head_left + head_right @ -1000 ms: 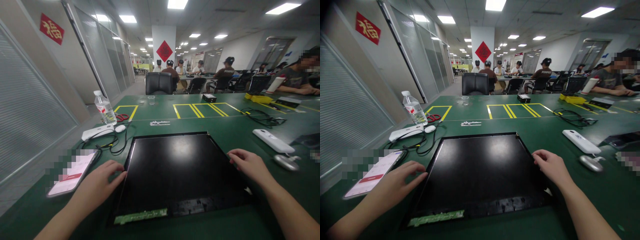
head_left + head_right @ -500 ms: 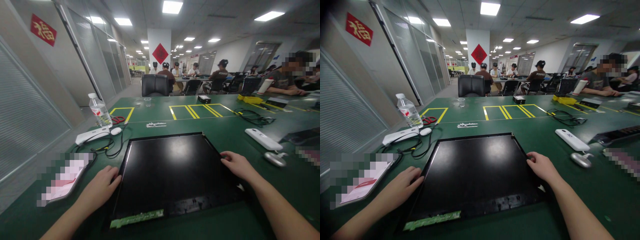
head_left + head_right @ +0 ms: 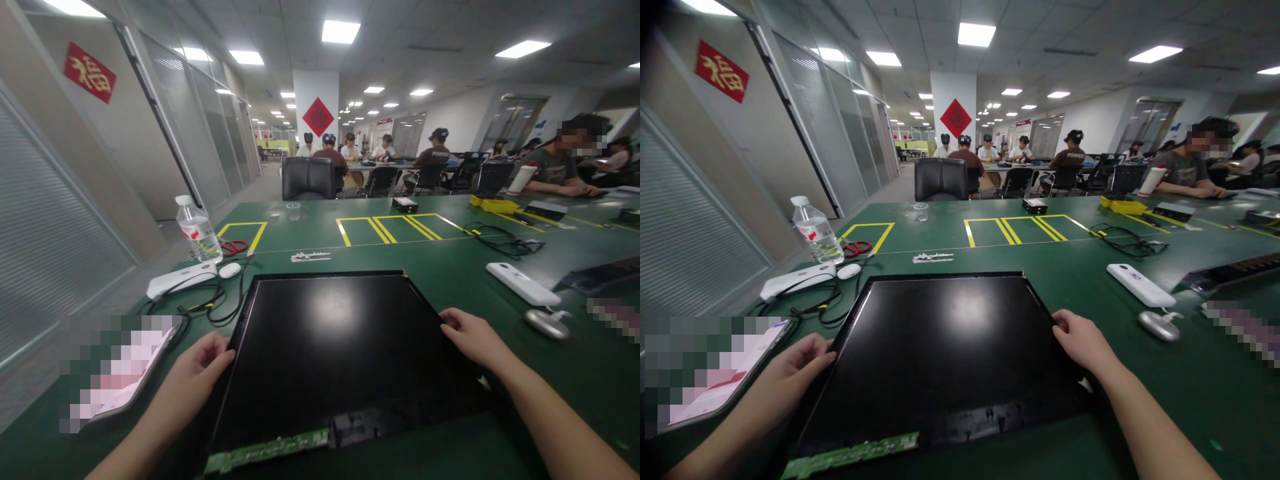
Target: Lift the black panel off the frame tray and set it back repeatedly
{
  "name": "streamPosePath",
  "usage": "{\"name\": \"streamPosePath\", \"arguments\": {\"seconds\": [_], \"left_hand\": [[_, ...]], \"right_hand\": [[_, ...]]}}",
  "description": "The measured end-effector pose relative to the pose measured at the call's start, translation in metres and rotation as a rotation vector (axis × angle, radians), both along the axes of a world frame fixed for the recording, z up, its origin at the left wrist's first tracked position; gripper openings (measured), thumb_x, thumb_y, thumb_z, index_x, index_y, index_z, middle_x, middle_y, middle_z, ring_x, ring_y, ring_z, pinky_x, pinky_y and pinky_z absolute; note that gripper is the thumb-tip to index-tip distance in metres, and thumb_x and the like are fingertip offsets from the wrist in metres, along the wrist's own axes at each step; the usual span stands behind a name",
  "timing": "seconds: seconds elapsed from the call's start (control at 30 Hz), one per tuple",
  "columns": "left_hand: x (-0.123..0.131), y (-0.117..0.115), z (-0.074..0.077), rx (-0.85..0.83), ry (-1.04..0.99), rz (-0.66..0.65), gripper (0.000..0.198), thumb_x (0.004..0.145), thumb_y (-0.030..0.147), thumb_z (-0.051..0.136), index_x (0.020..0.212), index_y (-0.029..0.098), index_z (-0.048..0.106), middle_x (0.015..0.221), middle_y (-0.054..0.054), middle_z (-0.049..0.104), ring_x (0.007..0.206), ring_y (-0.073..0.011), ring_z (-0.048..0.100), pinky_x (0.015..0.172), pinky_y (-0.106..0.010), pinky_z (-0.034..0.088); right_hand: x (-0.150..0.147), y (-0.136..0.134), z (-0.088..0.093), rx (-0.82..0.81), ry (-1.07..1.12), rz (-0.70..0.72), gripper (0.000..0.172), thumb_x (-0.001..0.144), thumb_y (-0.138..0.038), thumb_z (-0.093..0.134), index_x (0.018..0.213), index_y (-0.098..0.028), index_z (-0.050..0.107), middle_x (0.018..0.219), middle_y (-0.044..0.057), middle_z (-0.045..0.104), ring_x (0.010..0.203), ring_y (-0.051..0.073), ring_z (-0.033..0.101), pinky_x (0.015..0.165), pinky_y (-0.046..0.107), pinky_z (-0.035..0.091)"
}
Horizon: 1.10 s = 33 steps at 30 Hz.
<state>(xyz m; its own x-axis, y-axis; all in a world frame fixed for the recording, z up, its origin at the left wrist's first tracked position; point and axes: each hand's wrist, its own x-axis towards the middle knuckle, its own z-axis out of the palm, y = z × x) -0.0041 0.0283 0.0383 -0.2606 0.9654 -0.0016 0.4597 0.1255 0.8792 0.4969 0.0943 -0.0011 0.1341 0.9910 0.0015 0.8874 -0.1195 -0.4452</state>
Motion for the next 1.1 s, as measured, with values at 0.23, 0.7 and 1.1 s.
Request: {"name": "streamPosePath", "arguments": {"seconds": [0.23,0.7,1.1], "left_hand": [[0.005,-0.002,-0.010,-0.047,-0.416,0.090,0.037,0.070,0.051,0.073,0.072,0.026,0.046,0.059,0.008,0.058,0.048,-0.0131,0.055,0.045,-0.022,0.042],[0.023,0.004,-0.016,-0.139,-0.780,0.256,0.042,0.062,0.016,0.076,0.094,0.030,0.053,0.052,0.007,0.067,0.039,-0.0225,0.066,0.040,-0.028,0.051],[0.024,-0.003,0.009,-0.249,-0.806,0.109,0.074,0.052,0.029,0.093,0.119,0.027,0.063,0.078,-0.001,0.080,0.065,-0.0300,0.077,0.052,-0.034,0.060]], "right_hand": [[0.001,0.001,-0.001,-0.018,-0.004,0.001,0.027,0.081,-0.032,0.049,0.099,-0.020,0.066,0.077,0.004,0.069,0.071,0.020,0.065,0.066,0.031,0.045],[0.001,0.005,-0.005,-0.020,-0.024,-0.016,0.025,0.082,-0.029,0.050,0.098,-0.020,0.067,0.077,0.004,0.069,0.071,0.019,0.063,0.066,0.029,0.043],[0.000,0.003,-0.004,-0.006,-0.009,-0.013,0.025,0.081,-0.029,0.050,0.098,-0.020,0.067,0.076,0.004,0.069,0.070,0.019,0.064,0.065,0.029,0.043]]}}
